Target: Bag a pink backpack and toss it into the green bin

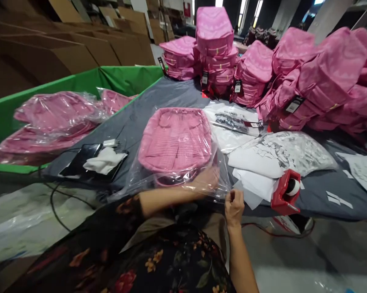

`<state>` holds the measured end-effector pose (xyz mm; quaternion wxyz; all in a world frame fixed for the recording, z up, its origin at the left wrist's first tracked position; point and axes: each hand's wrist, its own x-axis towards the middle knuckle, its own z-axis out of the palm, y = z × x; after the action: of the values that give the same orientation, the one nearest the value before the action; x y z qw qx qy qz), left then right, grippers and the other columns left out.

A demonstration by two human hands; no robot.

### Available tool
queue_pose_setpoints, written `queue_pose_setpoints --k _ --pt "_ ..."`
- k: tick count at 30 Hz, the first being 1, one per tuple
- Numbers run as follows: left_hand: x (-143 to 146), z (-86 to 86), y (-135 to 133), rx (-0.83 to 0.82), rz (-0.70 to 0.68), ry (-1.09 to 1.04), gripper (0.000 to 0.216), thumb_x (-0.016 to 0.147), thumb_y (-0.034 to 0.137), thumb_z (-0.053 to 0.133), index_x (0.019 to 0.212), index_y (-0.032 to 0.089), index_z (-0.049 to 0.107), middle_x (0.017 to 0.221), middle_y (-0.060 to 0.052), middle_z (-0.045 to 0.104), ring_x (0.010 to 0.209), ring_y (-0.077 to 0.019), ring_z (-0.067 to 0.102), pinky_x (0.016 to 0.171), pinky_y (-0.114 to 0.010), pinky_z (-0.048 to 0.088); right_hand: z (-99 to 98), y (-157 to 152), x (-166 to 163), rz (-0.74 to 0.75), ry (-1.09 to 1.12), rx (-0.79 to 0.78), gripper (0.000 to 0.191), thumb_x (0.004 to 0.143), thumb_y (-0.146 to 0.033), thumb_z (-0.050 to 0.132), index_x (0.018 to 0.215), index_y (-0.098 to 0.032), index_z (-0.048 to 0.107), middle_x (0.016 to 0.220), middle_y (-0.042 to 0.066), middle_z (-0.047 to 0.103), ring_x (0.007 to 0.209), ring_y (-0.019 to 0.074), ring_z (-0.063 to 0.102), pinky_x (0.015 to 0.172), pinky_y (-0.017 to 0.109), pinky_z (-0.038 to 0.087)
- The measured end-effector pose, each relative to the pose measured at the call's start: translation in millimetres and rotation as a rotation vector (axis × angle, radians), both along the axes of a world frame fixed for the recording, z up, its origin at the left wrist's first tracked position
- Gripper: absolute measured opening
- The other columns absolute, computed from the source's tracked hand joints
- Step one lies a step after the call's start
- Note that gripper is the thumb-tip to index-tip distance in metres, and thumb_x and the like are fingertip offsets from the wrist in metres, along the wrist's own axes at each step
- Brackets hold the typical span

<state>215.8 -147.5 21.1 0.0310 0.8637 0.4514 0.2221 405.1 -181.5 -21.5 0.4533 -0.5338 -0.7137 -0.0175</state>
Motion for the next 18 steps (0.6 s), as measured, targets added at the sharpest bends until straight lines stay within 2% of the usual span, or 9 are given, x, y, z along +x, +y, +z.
queue_pose_setpoints --k 3,4,5,7,9,10,12,14,18 --pt "-31 -30.7 -102 0.289 -0.285 -0.063 0.009 0.095 0.021 0.063 0.094 0.023 0.072 0.118 -0.004 0.077 0.115 -0.0179 0.067 0.11 -0.034 0.049 -12.4 -16 11 -0.03 0.07 -0.081 0.01 0.096 -0.027 0.051 0.086 -0.025 0.051 0.074 0.0 0.055 0.064 0.0175 0.053 0.062 0.03 0.047" --pt "-47 -37.3 -132 0.406 -0.271 -0.093 0.012 0.095 0.021 0.063 0.102 0.026 0.072 0.123 -0.003 0.075 0.121 -0.0172 0.064 0.111 -0.034 0.048 -15.2 -20 12 -0.04 0.09 -0.1 0.011 0.096 -0.029 0.052 0.085 -0.025 0.051 0.073 0.0 0.055 0.063 0.0171 0.053 0.063 0.03 0.047" --pt "-66 -41.7 -155 0.492 -0.127 -0.12 0.017 0.094 0.022 0.066 0.108 0.029 0.071 0.122 -0.002 0.075 0.122 -0.0174 0.063 0.112 -0.035 0.047 -17.1 -24 11 -0.05 0.108 -0.115 0.013 0.095 -0.031 0.053 0.084 -0.025 0.05 0.071 -0.001 0.055 0.062 0.0168 0.053 0.063 0.03 0.047" --pt "-104 -44.8 -181 0.57 0.365 -0.13 0.033 0.087 0.025 0.075 0.119 0.032 0.068 0.122 -0.006 0.072 0.128 -0.0242 0.058 0.115 -0.044 0.043 -17.6 -28 6 -0.061 0.137 -0.134 0.018 0.095 -0.034 0.053 0.08 -0.025 0.048 0.067 -0.002 0.052 0.059 0.0158 0.052 0.063 0.029 0.046" --pt "-139 -44.7 -185 0.529 0.832 -0.165 0.04 0.083 0.034 0.08 0.12 0.027 0.066 0.124 -0.013 0.067 0.131 -0.032 0.054 0.114 -0.053 0.04 -14.4 -26 1 -0.051 0.163 -0.151 0.024 0.093 -0.037 0.054 0.074 -0.026 0.044 0.062 -0.004 0.048 0.056 0.0143 0.049 0.061 0.028 0.045" --pt "-154 -45.0 -182 0.481 0.981 -0.216 0.036 0.084 0.038 0.078 0.115 0.024 0.067 0.121 -0.015 0.066 0.127 -0.0331 0.055 0.111 -0.054 0.042 -11.8 -24 -1 -0.043 0.184 -0.167 0.027 0.092 -0.038 0.055 0.071 -0.026 0.042 0.06 -0.006 0.045 0.054 0.0134 0.047 0.059 0.027 0.044" --pt "-176 -48.5 -178 0.362 1.138 -0.373 0.023 0.091 0.044 0.066 0.095 0.021 0.065 0.101 -0.012 0.066 0.105 -0.0286 0.061 0.099 -0.048 0.048 -5.7 -18 1 -0.05 0.25 -0.215 0.034 0.092 -0.042 0.055 0.067 -0.026 0.037 0.056 -0.007 0.04 0.051 0.0121 0.044 0.056 0.025 0.041" --pt "-187 -55.6 -181 0.283 1.239 -0.538 0.028 0.093 0.045 0.057 0.076 0.022 0.056 0.077 -0.004 0.059 0.08 -0.0216 0.056 0.082 -0.04 0.05 0.3 -13 10 -0.093 0.29 -0.26 0.04 0.094 -0.044 0.054 0.065 -0.027 0.032 0.054 -0.008 0.035 0.05 0.0117 0.041 0.054 0.025 0.038" --pt "-178 -71.4 -206 0.248 1.349 -0.806 0.041 0.083 0.053 0.065 0.067 0.023 0.041 0.067 0.003 0.049 0.066 -0.0155 0.05 0.071 -0.033 0.048 7.1 -20 30 -0.099 0.098 -0.291 0.034 0.091 -0.044 0.055 0.067 -0.026 0.039 0.064 -0.004 0.043 0.06 0.0136 0.045 0.061 0.027 0.041"
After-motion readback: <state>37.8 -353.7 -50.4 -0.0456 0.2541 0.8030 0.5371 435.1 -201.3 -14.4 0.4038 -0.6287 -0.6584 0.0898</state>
